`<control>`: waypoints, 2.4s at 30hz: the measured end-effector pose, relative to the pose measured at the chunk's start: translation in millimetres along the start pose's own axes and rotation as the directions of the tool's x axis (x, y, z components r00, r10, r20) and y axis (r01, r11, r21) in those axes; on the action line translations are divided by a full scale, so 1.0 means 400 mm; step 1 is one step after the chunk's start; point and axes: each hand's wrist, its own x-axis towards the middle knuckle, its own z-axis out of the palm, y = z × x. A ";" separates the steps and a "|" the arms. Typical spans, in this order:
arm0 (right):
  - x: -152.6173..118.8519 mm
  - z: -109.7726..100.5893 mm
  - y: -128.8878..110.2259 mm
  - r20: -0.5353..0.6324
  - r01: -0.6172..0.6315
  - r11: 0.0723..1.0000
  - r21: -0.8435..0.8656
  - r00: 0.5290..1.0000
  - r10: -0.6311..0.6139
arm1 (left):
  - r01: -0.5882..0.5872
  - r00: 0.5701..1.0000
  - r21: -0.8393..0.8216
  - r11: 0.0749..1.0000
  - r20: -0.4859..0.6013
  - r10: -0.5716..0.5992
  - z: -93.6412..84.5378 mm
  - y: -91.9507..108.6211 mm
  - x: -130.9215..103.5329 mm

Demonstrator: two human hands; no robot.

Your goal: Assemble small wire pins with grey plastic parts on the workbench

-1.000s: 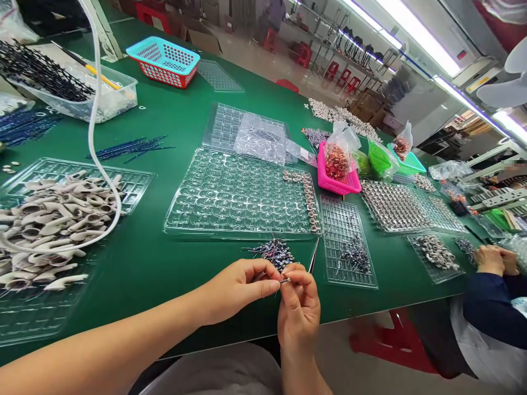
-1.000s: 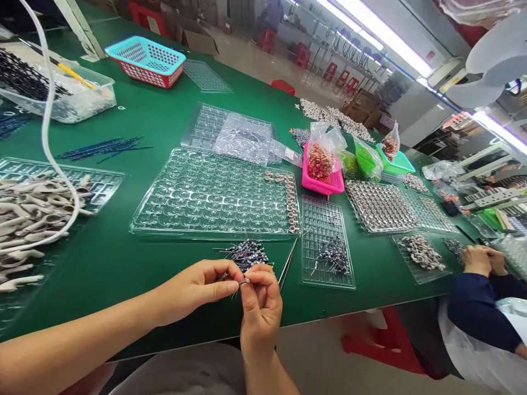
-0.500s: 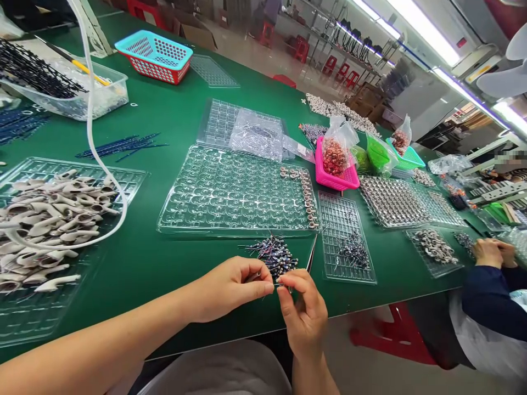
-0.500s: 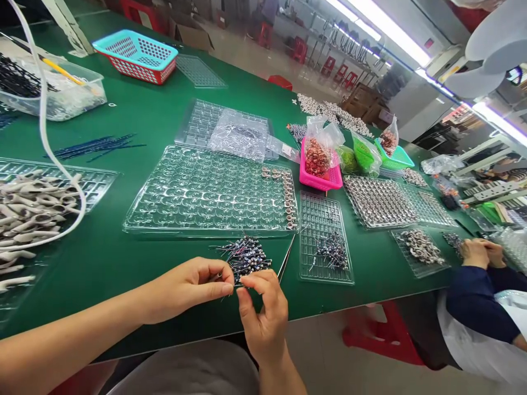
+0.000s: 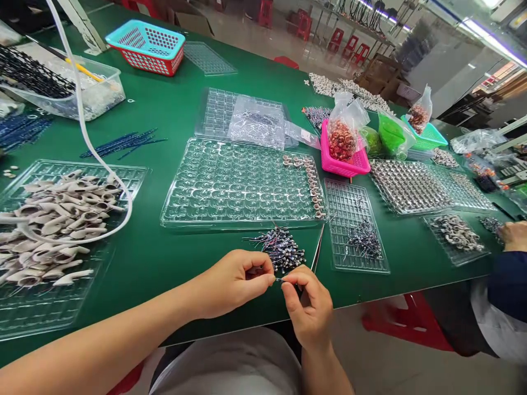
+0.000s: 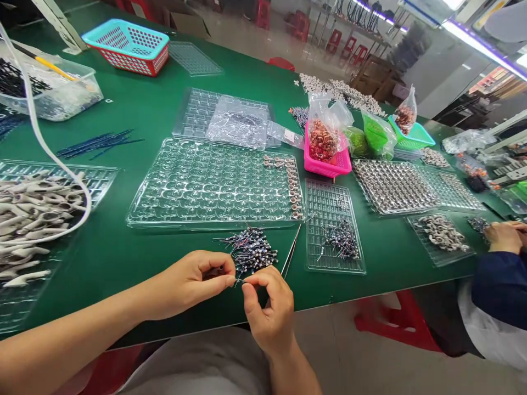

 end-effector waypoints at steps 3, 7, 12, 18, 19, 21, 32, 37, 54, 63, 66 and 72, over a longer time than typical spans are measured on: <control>-0.002 -0.002 0.004 -0.040 -0.029 0.999 0.030 0.999 0.030 | 0.005 1.000 0.004 1.000 -0.001 -0.005 -0.005 0.006 0.000; -0.009 -0.002 0.013 -0.097 -0.048 0.999 0.023 0.994 0.050 | 0.009 1.000 -0.007 1.000 -0.028 -0.009 -0.014 0.005 0.002; -0.012 -0.002 0.018 -0.142 -0.024 0.999 0.046 0.989 0.030 | 0.000 0.997 -0.016 1.000 -0.071 -0.001 -0.021 0.003 0.004; -0.013 0.000 0.020 -0.101 0.063 0.998 0.009 0.993 -0.062 | 0.035 0.996 -0.120 0.992 0.087 -0.024 -0.009 -0.003 0.007; -0.013 0.000 0.021 -0.097 0.071 0.997 0.002 0.993 -0.071 | 0.040 0.994 -0.135 0.990 0.104 -0.026 -0.006 -0.005 0.008; -0.013 0.000 0.021 -0.084 0.081 0.997 -0.005 0.993 -0.081 | 0.046 0.994 -0.171 0.984 0.108 -0.028 -0.002 -0.010 0.011; -0.018 0.003 0.016 -0.158 0.036 0.999 0.006 0.987 -0.034 | 0.080 0.997 -0.286 0.955 0.041 -0.071 0.014 -0.022 0.014; -0.020 0.008 0.022 -0.232 0.027 0.996 0.084 0.973 -0.007 | 0.048 0.999 -0.230 0.972 -0.002 -0.050 0.015 -0.016 0.009; -0.021 0.019 0.035 -0.356 0.023 0.998 0.055 0.935 -0.002 | -0.104 0.988 -0.003 0.995 -0.118 0.103 0.026 -0.023 0.003; -0.030 0.014 0.029 -0.302 -0.007 1.000 0.005 0.953 0.008 | -0.079 0.970 -0.164 0.983 -0.241 0.038 0.033 -0.031 0.010; -0.032 0.015 0.029 -0.301 -0.011 1.000 -0.027 0.954 0.003 | -0.056 0.969 -0.142 0.988 -0.245 0.020 0.032 -0.026 0.010; -0.028 0.015 0.025 -0.270 0.011 0.996 -0.085 0.962 -0.034 | -0.053 0.973 -0.122 0.991 -0.231 0.024 0.034 -0.028 0.011</control>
